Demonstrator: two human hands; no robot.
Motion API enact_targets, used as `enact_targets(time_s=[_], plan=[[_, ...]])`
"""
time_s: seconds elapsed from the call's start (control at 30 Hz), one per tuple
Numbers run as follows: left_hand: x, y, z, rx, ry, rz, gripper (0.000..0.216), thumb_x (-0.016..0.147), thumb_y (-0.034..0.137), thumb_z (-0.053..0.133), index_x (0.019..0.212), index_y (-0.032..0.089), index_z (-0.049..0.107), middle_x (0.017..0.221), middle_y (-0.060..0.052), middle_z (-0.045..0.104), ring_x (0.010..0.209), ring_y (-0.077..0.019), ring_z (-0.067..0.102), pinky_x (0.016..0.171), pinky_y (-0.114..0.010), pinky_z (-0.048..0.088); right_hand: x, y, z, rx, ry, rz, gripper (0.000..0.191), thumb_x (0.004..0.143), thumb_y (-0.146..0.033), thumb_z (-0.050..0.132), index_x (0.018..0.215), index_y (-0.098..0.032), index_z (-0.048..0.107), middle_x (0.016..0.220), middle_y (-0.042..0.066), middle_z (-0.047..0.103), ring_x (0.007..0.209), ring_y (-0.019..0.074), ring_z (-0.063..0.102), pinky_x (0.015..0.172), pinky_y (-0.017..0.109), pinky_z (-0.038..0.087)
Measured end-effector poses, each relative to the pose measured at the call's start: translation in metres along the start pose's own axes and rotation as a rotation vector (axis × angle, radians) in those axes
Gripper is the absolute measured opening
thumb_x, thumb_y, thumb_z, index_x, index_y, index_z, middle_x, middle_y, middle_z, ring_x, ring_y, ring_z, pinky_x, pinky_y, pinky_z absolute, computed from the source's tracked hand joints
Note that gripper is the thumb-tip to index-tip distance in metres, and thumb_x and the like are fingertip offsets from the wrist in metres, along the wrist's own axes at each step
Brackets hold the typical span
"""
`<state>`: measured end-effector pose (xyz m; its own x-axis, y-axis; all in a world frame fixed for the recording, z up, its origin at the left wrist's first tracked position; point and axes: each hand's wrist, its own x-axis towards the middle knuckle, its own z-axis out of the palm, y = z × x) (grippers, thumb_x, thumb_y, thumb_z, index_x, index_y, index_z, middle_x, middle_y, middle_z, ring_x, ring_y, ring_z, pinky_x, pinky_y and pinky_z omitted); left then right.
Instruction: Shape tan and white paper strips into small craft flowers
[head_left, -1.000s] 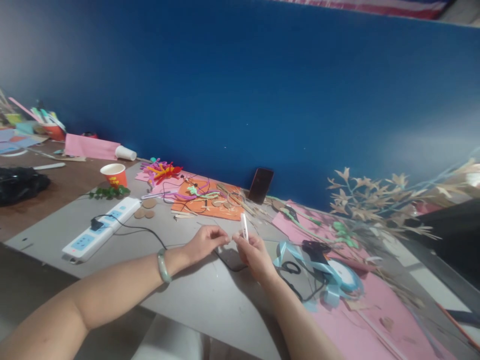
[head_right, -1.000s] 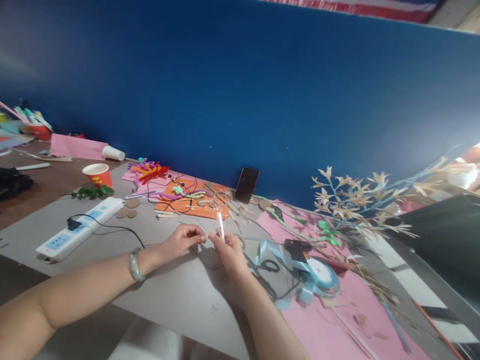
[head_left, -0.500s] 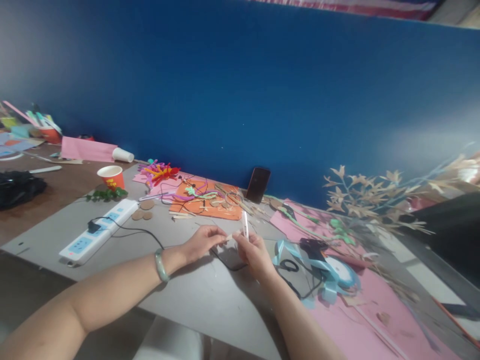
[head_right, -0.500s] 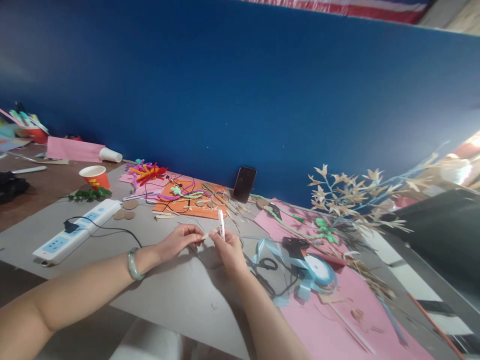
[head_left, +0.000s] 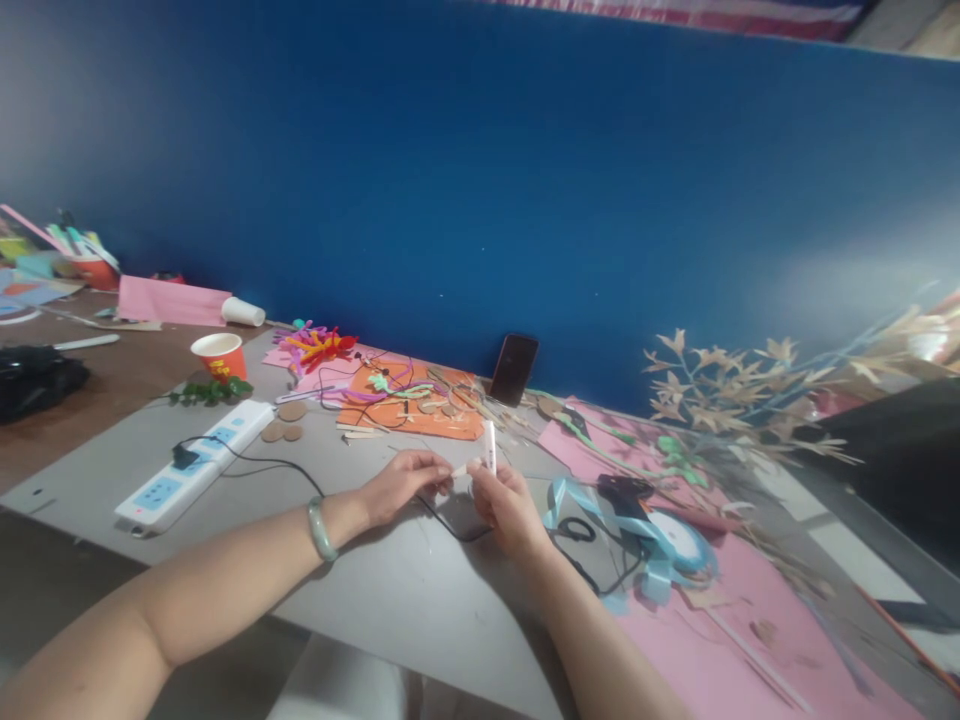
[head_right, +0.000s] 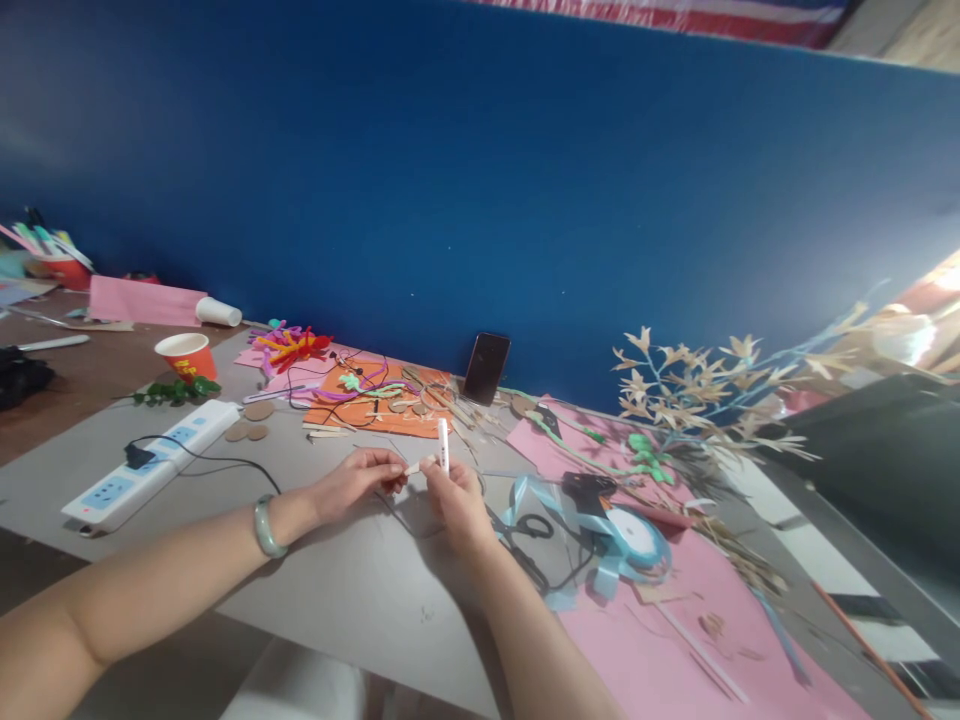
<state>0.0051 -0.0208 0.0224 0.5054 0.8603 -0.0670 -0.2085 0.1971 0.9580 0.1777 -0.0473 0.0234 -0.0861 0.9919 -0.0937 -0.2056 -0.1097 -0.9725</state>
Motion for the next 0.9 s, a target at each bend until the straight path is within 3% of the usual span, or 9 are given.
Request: enact_targets(time_s=[0.23, 0.37, 0.5, 0.7, 0.9], plan=[[0.001, -0.004, -0.001, 0.028, 0.059, -0.003, 0.028, 0.064, 0.037, 0.075, 0.069, 0.013, 0.062, 0.062, 0.000, 0.056, 0.057, -0.0088, 0.047, 0.057, -0.023, 0.036, -0.001, -0.002, 0.005, -0.028, 0.006, 0.011, 0.037, 0.074, -0.046, 0.068, 0.066, -0.020, 0.043, 0.045, -0.011, 0.026, 0.038, 0.0041, 0.018, 0.035, 0.019, 0.013], [0.001, -0.002, -0.002, -0.007, 0.077, 0.042, 0.027, 0.067, 0.037, 0.073, 0.069, 0.013, 0.061, 0.062, -0.001, 0.056, 0.057, -0.0088, 0.047, 0.057, -0.022, 0.035, 0.000, -0.005, 0.007, 0.016, 0.086, 0.041, 0.042, 0.074, -0.054, 0.064, 0.068, -0.022, 0.039, 0.047, -0.012, 0.023, 0.038, 0.0042, 0.016, 0.035, 0.018, 0.011], [0.003, -0.002, -0.002, -0.032, 0.115, 0.080, 0.027, 0.068, 0.037, 0.072, 0.067, 0.013, 0.059, 0.060, 0.000, 0.053, 0.055, -0.0081, 0.045, 0.056, -0.022, 0.034, -0.001, -0.002, 0.011, -0.111, 0.095, 0.065, 0.040, 0.076, -0.059, 0.058, 0.075, -0.023, 0.041, 0.048, -0.010, 0.034, 0.038, 0.0055, 0.022, 0.036, 0.018, 0.014], [0.003, -0.005, -0.002, 0.065, 0.111, 0.096, 0.029, 0.068, 0.040, 0.072, 0.071, 0.013, 0.063, 0.064, 0.000, 0.055, 0.059, -0.0095, 0.048, 0.059, -0.022, 0.036, -0.006, -0.001, 0.018, -0.415, 0.083, -0.160, 0.038, 0.076, -0.056, 0.060, 0.069, -0.021, 0.048, 0.053, -0.005, 0.043, 0.049, 0.0102, 0.036, 0.045, 0.022, 0.028], [0.001, -0.003, -0.001, 0.110, 0.083, 0.113, 0.028, 0.070, 0.039, 0.069, 0.071, 0.012, 0.062, 0.064, 0.000, 0.055, 0.061, -0.0099, 0.047, 0.060, -0.022, 0.036, -0.006, -0.003, 0.014, -0.463, 0.043, -0.146, 0.041, 0.078, -0.056, 0.058, 0.063, -0.021, 0.045, 0.050, -0.005, 0.042, 0.047, 0.0103, 0.034, 0.043, 0.023, 0.025]])
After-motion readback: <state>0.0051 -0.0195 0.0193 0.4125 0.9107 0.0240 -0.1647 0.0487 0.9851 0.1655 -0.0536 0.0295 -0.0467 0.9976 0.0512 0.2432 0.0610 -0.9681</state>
